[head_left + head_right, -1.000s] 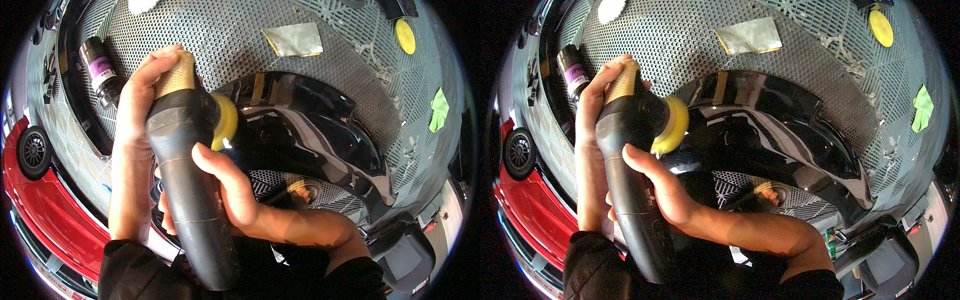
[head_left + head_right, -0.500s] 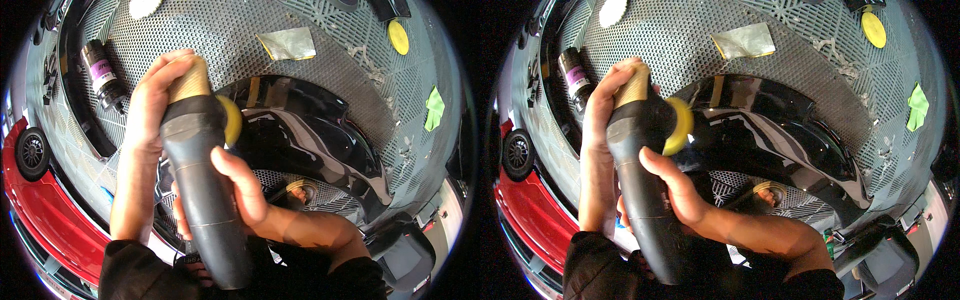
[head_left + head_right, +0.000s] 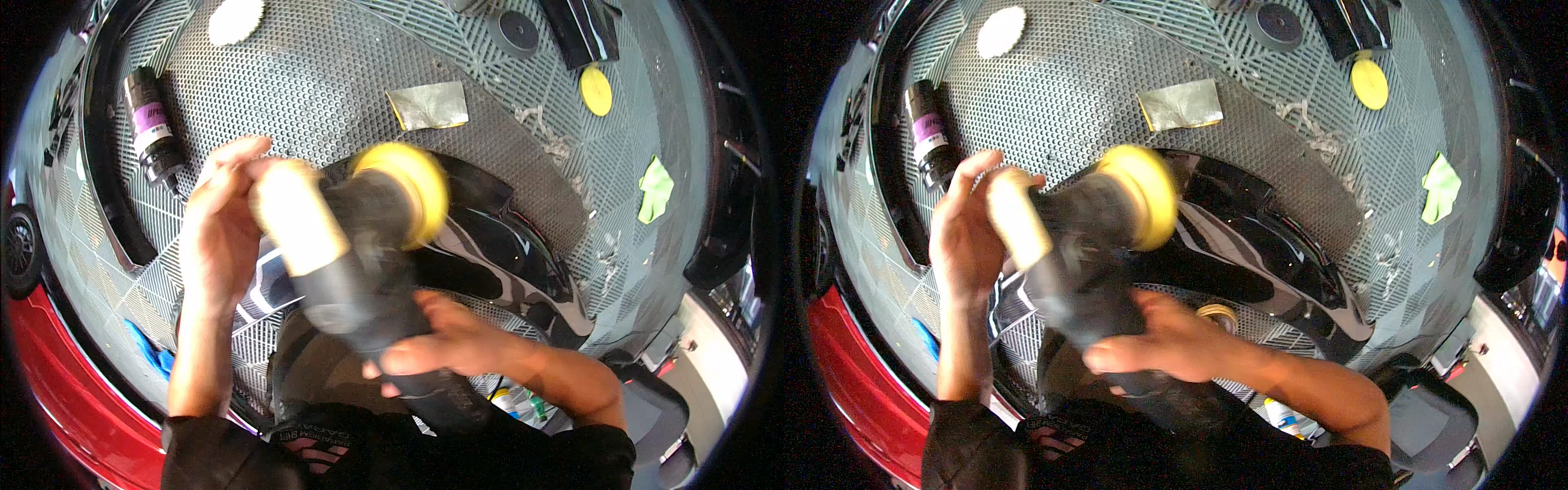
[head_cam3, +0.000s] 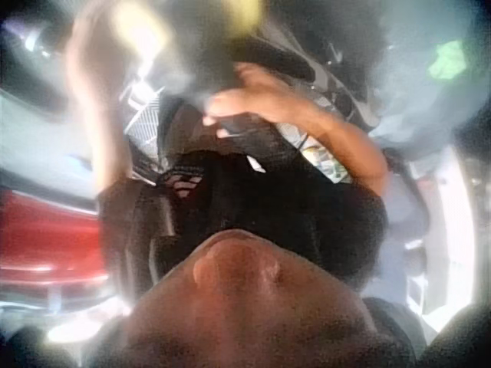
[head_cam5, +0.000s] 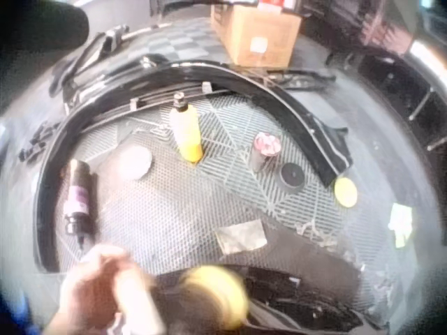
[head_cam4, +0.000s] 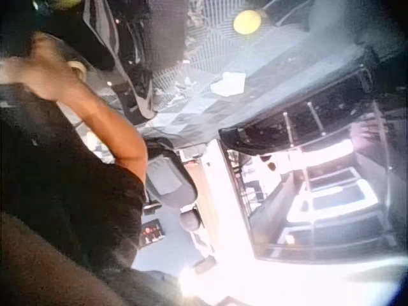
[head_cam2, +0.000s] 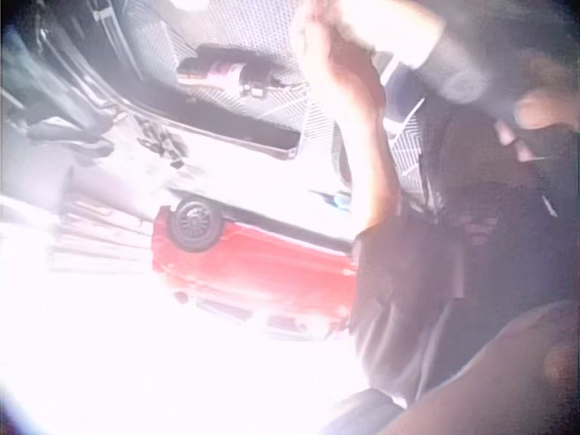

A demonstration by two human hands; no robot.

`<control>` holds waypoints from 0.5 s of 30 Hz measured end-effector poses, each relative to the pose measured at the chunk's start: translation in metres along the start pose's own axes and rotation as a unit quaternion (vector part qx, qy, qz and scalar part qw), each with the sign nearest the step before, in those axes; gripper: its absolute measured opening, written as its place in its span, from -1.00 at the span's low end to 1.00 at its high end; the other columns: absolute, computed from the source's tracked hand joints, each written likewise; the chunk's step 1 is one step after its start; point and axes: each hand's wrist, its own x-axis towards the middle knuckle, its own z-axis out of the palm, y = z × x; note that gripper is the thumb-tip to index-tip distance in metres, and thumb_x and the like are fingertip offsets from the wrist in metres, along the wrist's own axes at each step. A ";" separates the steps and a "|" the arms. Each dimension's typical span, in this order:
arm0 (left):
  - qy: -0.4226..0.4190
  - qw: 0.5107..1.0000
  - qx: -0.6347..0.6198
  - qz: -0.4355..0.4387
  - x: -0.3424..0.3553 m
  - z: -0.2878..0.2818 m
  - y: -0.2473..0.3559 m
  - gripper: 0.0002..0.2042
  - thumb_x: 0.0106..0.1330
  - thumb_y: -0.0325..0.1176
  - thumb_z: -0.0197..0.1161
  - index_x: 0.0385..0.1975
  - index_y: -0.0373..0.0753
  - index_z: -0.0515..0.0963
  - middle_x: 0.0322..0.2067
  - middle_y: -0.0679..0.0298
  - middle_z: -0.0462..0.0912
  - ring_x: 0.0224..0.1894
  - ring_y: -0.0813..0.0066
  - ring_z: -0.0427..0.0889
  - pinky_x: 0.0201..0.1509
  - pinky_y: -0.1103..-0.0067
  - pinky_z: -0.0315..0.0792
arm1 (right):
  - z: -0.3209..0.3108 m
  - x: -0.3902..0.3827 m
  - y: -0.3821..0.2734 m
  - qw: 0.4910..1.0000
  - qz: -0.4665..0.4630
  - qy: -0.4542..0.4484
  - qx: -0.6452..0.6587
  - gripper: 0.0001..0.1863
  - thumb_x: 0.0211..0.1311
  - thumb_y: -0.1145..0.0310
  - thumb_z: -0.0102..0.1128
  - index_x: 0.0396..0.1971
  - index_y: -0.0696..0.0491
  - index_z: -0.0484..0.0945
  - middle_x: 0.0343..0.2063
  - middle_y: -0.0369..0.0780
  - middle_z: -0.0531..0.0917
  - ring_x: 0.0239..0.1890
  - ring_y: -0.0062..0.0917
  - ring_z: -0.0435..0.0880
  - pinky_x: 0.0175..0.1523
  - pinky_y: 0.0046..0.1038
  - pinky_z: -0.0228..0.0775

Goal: The person applies a liquid from a purple bottle onto a sanding block and then sands a glossy black car part. They repeatedly rub the surface with the sanding block, occasionally pause to inspect the area, and later use a blue cloth to wipe the part.

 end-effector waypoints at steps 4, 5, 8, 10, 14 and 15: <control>0.012 0.985 0.170 0.029 0.040 -0.019 -0.002 -0.63 0.56 -0.24 0.07 0.21 -0.33 0.46 -0.04 0.12 0.70 0.02 0.30 0.70 0.23 0.42 0.47 | -0.029 -0.093 -0.014 0.973 -0.004 0.221 -0.065 -0.32 0.10 0.30 0.55 0.19 0.17 0.45 -0.10 -0.13 0.72 -0.09 -0.40 0.76 0.02 -0.23 0.72; 0.025 0.978 0.204 0.033 0.050 -0.024 -0.002 -0.66 0.56 -0.27 0.09 0.19 -0.34 0.48 -0.06 0.15 0.69 0.00 0.35 0.69 0.21 0.46 0.47 | -0.037 -0.110 -0.008 0.948 -0.034 0.297 -0.112 -0.25 0.06 0.13 0.55 0.18 0.19 0.44 -0.20 -0.10 0.74 -0.23 -0.37 0.77 -0.10 -0.30 0.70; 0.050 0.951 0.285 0.108 0.084 -0.061 -0.020 -0.70 0.54 -0.33 0.17 0.12 -0.38 0.52 -0.12 0.24 0.68 -0.05 0.49 0.66 0.16 0.54 0.46 | -0.074 -0.151 0.012 0.816 -0.129 0.503 -0.255 -0.21 0.07 -0.02 0.55 0.15 0.19 0.44 -0.30 -0.12 0.74 -0.43 -0.39 0.76 -0.29 -0.37 0.66; 0.078 0.888 0.437 0.119 0.105 -0.091 -0.033 -0.71 0.46 -0.31 0.29 0.07 -0.32 0.57 -0.13 0.21 0.67 -0.08 0.45 0.64 0.10 0.51 0.52 | -0.140 -0.185 0.025 0.705 -0.132 0.593 -0.366 -0.20 0.13 0.02 0.55 0.20 0.22 0.41 -0.22 -0.13 0.72 -0.30 -0.43 0.72 -0.13 -0.39 0.59; -0.057 0.639 0.686 0.342 0.137 -0.126 -0.052 -0.65 0.40 -0.34 0.26 0.15 -0.28 0.51 0.11 -0.01 0.52 0.18 -0.03 0.49 0.31 0.25 0.38 | -0.217 -0.181 0.014 0.604 -0.185 0.685 -0.364 -0.04 0.17 0.13 0.57 0.32 0.47 0.25 -0.06 -0.08 0.70 -0.03 -0.43 0.63 0.20 -0.44 0.41; -0.071 0.630 0.694 0.343 0.142 -0.125 -0.059 -0.61 0.39 -0.31 0.27 0.18 -0.26 0.49 0.14 -0.01 0.49 0.22 -0.05 0.46 0.34 0.22 0.34 | -0.236 -0.180 0.013 0.570 -0.184 0.711 -0.368 -0.03 0.17 0.11 0.58 0.33 0.47 0.25 -0.06 -0.08 0.70 -0.04 -0.43 0.64 0.19 -0.43 0.42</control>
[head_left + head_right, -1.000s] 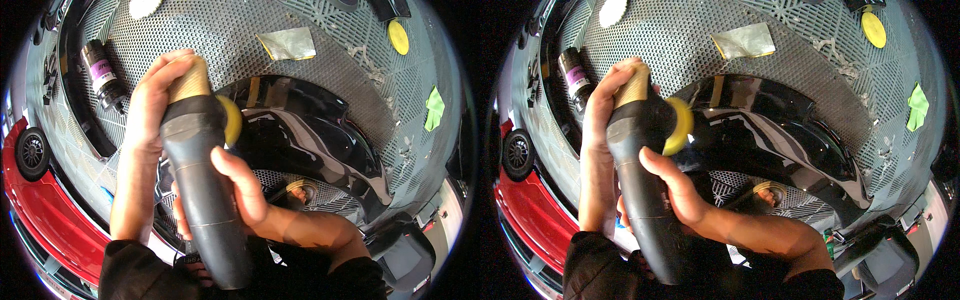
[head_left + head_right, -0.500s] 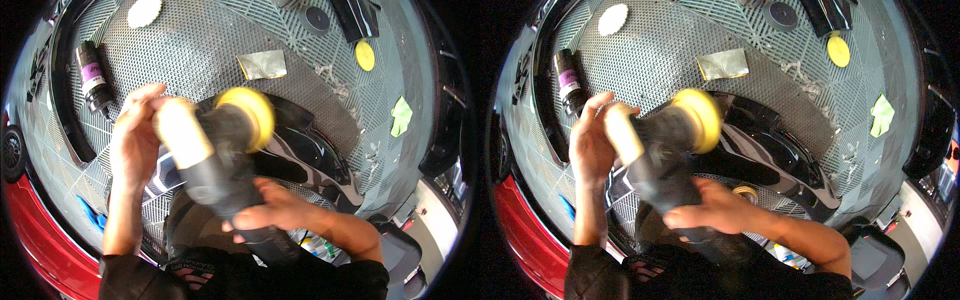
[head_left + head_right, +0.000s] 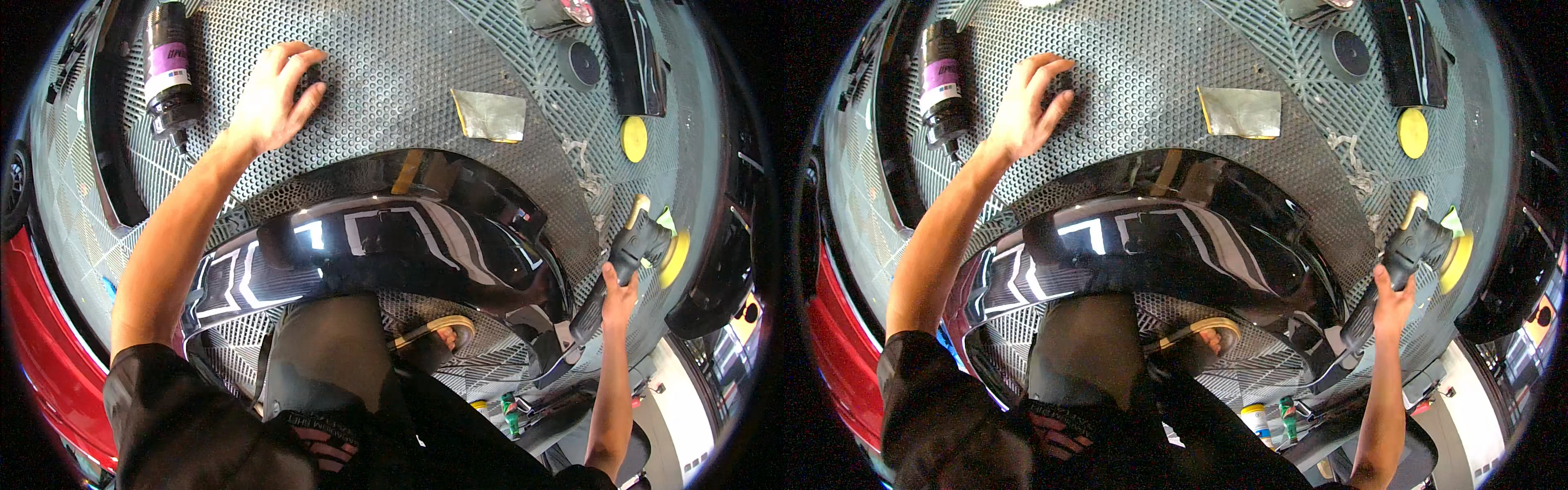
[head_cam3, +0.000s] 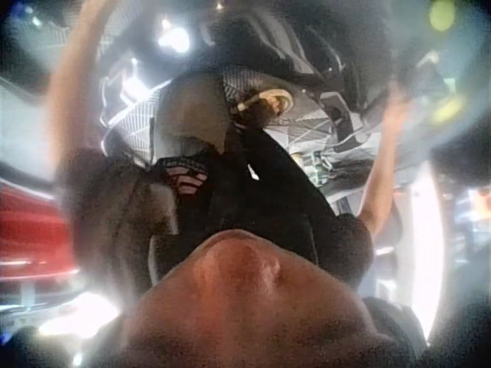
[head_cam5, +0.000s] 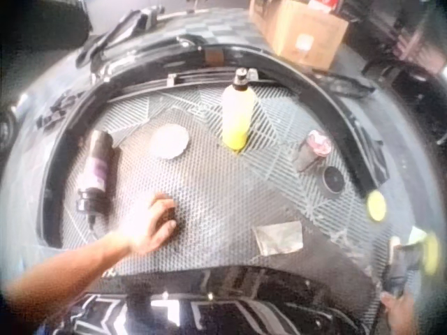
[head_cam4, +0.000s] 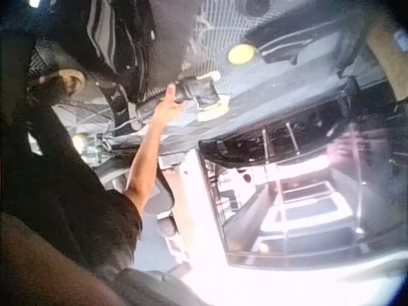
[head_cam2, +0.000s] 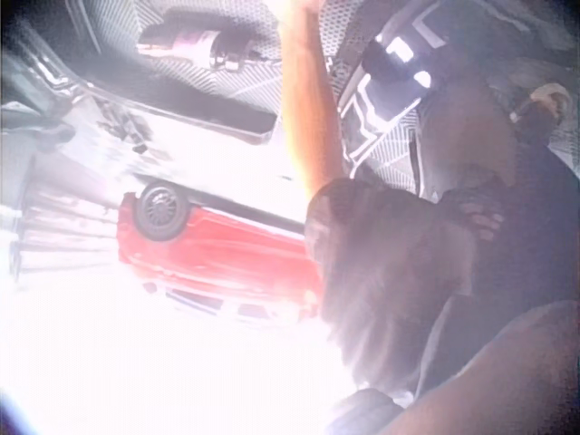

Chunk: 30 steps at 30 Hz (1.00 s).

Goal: The person applies a liquid from a purple bottle onto a sanding block and then sands a glossy black car part. They repeatedly rub the surface with the sanding block, occasionally pause to inspect the area, and later use a blue cloth to wipe the part.

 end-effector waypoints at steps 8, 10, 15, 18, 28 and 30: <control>-0.023 0.996 0.083 0.013 -0.010 0.023 -0.014 -0.46 0.38 -0.10 0.21 0.32 -0.18 0.47 0.29 -0.02 0.41 0.35 -0.07 0.36 0.46 0.13 0.18 | 0.020 0.071 0.059 0.927 -0.089 0.191 -0.312 0.10 0.11 -0.14 0.54 0.40 0.37 0.26 0.12 0.11 0.64 0.11 -0.15 0.65 0.27 -0.32 0.42; -0.029 0.997 0.077 0.013 -0.009 0.027 -0.014 -0.45 0.38 -0.10 0.21 0.32 -0.20 0.48 0.31 -0.03 0.41 0.35 -0.06 0.35 0.47 0.15 0.16 | 0.019 0.077 0.071 0.924 -0.045 0.196 -0.326 0.13 0.08 -0.22 0.52 0.43 0.30 0.27 0.27 0.17 0.52 0.28 -0.06 0.55 0.37 -0.25 0.34; -0.039 0.995 0.090 0.028 -0.008 0.025 -0.017 -0.46 0.41 -0.10 0.18 0.31 -0.24 0.49 0.32 -0.05 0.40 0.35 -0.01 0.34 0.47 0.19 0.15 | 0.038 0.088 0.078 0.916 -0.091 0.196 -0.339 0.06 0.06 -0.11 0.59 0.39 0.28 0.31 0.23 0.14 0.55 0.24 -0.04 0.57 0.35 -0.23 0.37; -0.024 0.995 0.088 0.039 -0.007 0.027 -0.022 -0.47 0.37 -0.07 0.25 0.29 -0.16 0.52 0.28 0.00 0.43 0.29 -0.01 0.39 0.40 0.18 0.21 | 0.028 0.105 0.089 0.932 -0.060 0.152 -0.324 0.10 0.07 -0.08 0.60 0.40 0.33 0.25 0.29 0.13 0.49 0.30 -0.07 0.51 0.39 -0.23 0.32; -0.050 0.992 0.112 0.025 -0.008 0.029 -0.015 -0.47 0.41 -0.16 0.14 0.31 -0.32 0.47 0.33 -0.10 0.37 0.39 0.00 0.30 0.51 0.22 0.09 | 0.015 0.118 0.103 0.961 -0.027 0.077 -0.266 -0.29 0.25 0.08 0.51 0.21 0.22 0.42 0.05 -0.04 0.67 0.04 -0.24 0.65 0.22 -0.24 0.41; -0.048 0.993 0.107 0.025 -0.008 0.029 -0.016 -0.46 0.41 -0.15 0.15 0.31 -0.33 0.47 0.33 -0.11 0.37 0.39 0.00 0.29 0.51 0.22 0.09 | 0.010 0.122 0.111 0.945 -0.037 0.103 -0.309 -0.33 0.27 0.10 0.49 0.18 0.23 0.43 0.05 -0.08 0.68 0.02 -0.31 0.65 0.18 -0.25 0.44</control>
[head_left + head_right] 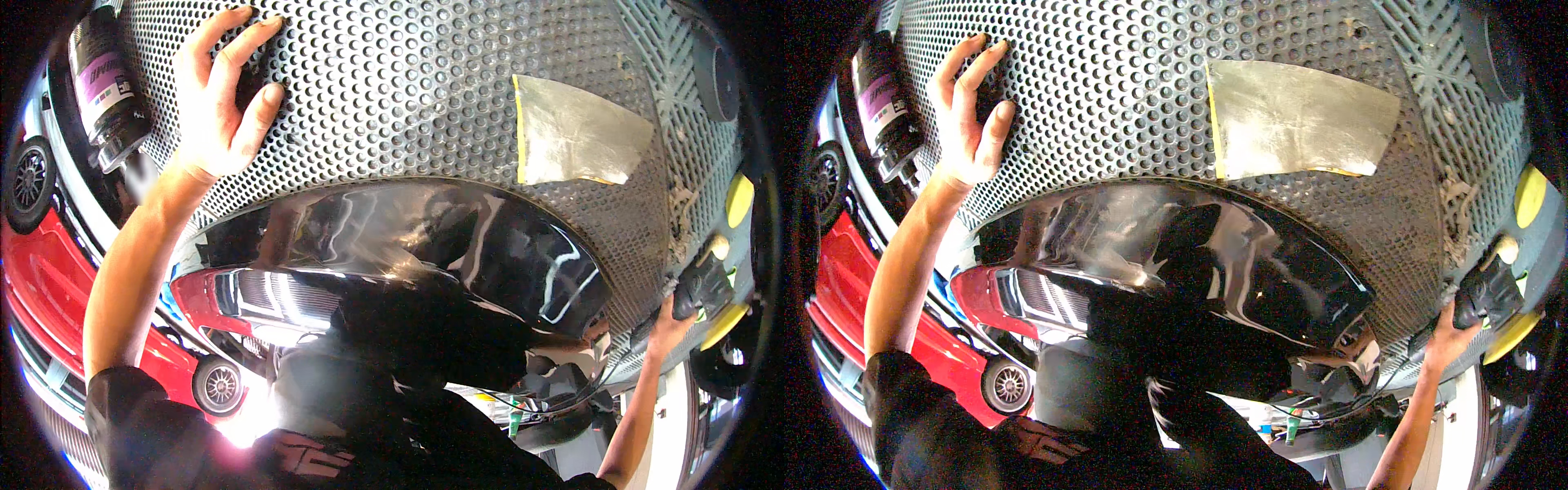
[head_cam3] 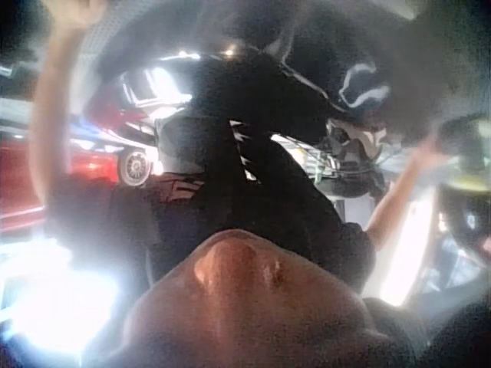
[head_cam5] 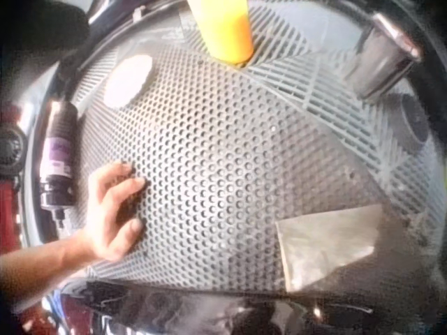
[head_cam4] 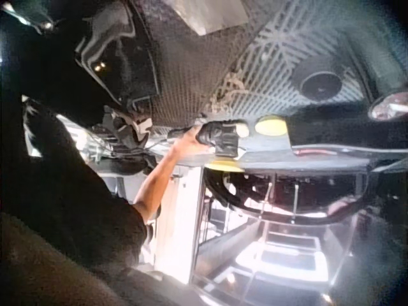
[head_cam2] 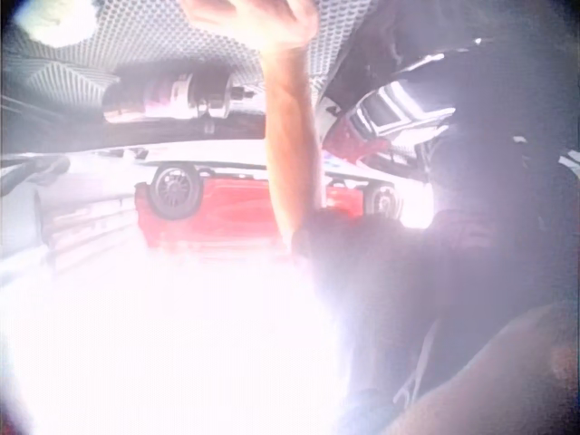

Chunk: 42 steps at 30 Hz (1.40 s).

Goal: The person applies a liquid from a purple bottle onto a sanding block and then sands a glossy black car part. They repeatedly rub the surface with the sanding block, occasionally pause to inspect the area, and later use a blue cloth to wipe the part.

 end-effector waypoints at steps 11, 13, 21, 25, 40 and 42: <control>-0.002 1.000 0.020 0.000 -0.001 0.003 -0.002 -0.43 0.42 -0.05 0.10 0.31 -0.31 0.46 0.33 -0.09 0.37 0.38 0.02 0.28 0.50 0.24 0.09 | -0.006 0.001 -0.005 0.999 0.019 -0.026 -0.027 -0.21 0.26 -0.04 0.46 0.19 0.31 0.39 0.07 0.04 0.63 0.02 -0.13 0.64 0.16 -0.16 0.42; -0.003 1.000 0.019 -0.005 -0.001 0.002 -0.001 -0.42 0.41 -0.05 0.11 0.31 -0.31 0.47 0.33 -0.08 0.38 0.38 0.03 0.29 0.50 0.24 0.09 | -0.004 0.000 -0.003 1.000 0.009 -0.010 -0.024 -0.20 0.27 -0.03 0.45 0.21 0.31 0.38 0.07 0.05 0.63 0.03 -0.12 0.63 0.15 -0.15 0.42; -0.053 0.998 0.039 -0.003 0.003 -0.007 0.002 -0.28 0.40 0.11 0.05 0.26 -0.51 0.46 0.17 -0.27 0.34 0.21 -0.14 0.38 0.36 0.09 0.26 | -0.005 -0.003 -0.012 0.999 -0.010 -0.008 -0.034 -0.24 0.29 -0.03 0.42 0.21 0.30 0.40 0.07 0.08 0.63 0.03 -0.06 0.64 0.12 -0.12 0.43; -0.026 0.999 0.023 0.019 0.005 -0.002 0.002 -0.25 0.36 0.12 0.09 0.29 -0.48 0.46 0.15 -0.25 0.36 0.18 -0.13 0.40 0.32 0.09 0.28 | -0.005 0.000 -0.004 0.999 -0.022 -0.007 -0.025 -0.23 0.30 -0.05 0.41 0.20 0.31 0.41 0.04 0.08 0.65 0.01 -0.02 0.65 0.15 -0.12 0.44; 0.083 0.991 -0.065 -0.086 -0.013 -0.025 0.022 -0.47 0.19 -0.19 0.30 0.17 -0.29 0.57 0.17 -0.02 0.50 0.26 -0.03 0.47 0.36 0.19 0.38 | 0.004 0.008 -0.017 0.993 -0.098 -0.068 0.017 0.12 0.29 -0.26 0.30 0.48 0.34 0.06 0.36 0.20 0.37 0.34 0.07 0.44 0.41 -0.14 0.26; 0.010 0.976 -0.159 -0.150 -0.031 -0.050 0.029 -0.71 0.25 -0.34 0.30 -0.06 -0.26 0.67 -0.05 0.06 0.64 0.06 0.03 0.61 0.19 0.25 0.50 | -0.001 0.012 -0.019 0.990 -0.116 -0.078 -0.034 0.15 0.29 -0.32 0.24 0.50 0.33 0.02 0.41 0.24 0.28 0.41 0.08 0.34 0.46 -0.14 0.20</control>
